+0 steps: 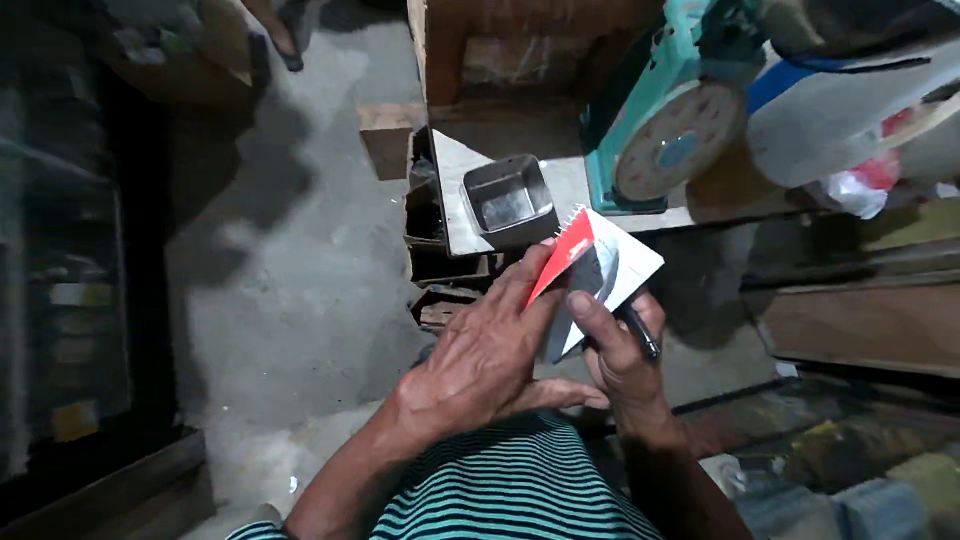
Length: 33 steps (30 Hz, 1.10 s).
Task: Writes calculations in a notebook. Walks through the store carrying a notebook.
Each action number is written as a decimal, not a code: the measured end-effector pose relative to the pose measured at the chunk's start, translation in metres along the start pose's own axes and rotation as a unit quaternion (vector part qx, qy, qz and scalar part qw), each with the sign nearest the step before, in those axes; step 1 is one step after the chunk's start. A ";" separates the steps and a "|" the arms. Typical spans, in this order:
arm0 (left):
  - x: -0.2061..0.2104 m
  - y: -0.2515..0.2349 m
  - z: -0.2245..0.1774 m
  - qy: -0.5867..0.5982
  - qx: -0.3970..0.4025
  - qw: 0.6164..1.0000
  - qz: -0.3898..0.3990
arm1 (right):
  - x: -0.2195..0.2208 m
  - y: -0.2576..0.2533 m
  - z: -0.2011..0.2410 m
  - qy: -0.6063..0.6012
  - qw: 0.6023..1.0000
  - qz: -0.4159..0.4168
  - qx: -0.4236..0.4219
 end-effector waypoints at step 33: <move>-0.018 0.003 0.052 0.430 0.048 0.897 -0.094 | -0.016 0.012 0.067 0.104 0.983 -0.099 -0.117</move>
Point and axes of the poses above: each hand's wrist, its own y-axis away from the middle knuckle, its own x-axis out of the palm, z = x × y, the point moved 10 cm from there along -y, towards the middle knuckle, and after that the axes turned 11 degrees about -y, right-handed, at the moved point
